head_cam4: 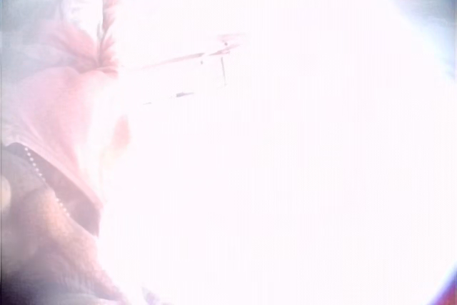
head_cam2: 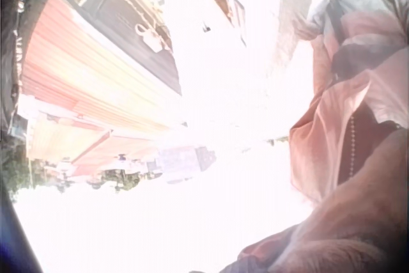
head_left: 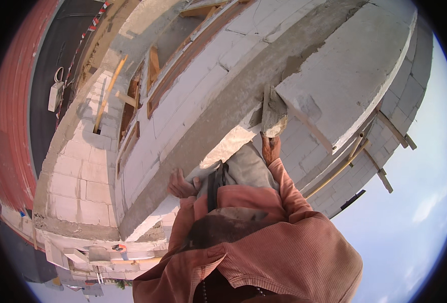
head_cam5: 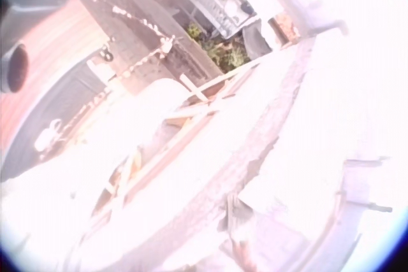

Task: The person applies mortar onto a wall structure using a trowel, places concrete blocks onto the mortar by hand, and applies additional mortar along the joints using the trowel.

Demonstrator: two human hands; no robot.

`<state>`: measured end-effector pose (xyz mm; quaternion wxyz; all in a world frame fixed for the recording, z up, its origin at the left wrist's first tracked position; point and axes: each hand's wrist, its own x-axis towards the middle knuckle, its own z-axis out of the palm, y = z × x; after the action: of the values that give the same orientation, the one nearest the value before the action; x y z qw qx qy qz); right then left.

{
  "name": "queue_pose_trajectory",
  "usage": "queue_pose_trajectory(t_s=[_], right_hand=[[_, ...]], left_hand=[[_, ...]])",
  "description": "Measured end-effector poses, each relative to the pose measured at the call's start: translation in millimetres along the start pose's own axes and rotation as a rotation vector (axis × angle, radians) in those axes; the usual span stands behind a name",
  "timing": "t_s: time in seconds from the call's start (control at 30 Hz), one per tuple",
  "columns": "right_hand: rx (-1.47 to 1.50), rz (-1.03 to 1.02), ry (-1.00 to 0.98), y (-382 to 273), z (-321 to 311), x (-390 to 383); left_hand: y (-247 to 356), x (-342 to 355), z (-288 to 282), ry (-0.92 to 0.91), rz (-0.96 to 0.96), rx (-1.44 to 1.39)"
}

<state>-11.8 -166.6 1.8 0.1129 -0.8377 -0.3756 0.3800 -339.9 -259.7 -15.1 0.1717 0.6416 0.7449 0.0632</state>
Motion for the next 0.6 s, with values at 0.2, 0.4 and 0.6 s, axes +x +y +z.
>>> queue_pose_trajectory(t_s=[0.2, 0.4, 0.6], right_hand=[[-0.554, -0.280, -0.084, 6.3, -21.3, -36.0], [0.565, 0.092, -0.028, -234.2, 18.3, -0.6], [1.137, 0.033, 0.357, -285.3, 71.1, 159.4]], left_hand=[[-3.4, -0.4, 2.8, 0.038, 0.000, -0.005], [-3.8, 0.4, -4.0, 0.059, -0.011, 0.008], [11.3, 9.7, 4.2, 0.160, 0.000, -0.002]])
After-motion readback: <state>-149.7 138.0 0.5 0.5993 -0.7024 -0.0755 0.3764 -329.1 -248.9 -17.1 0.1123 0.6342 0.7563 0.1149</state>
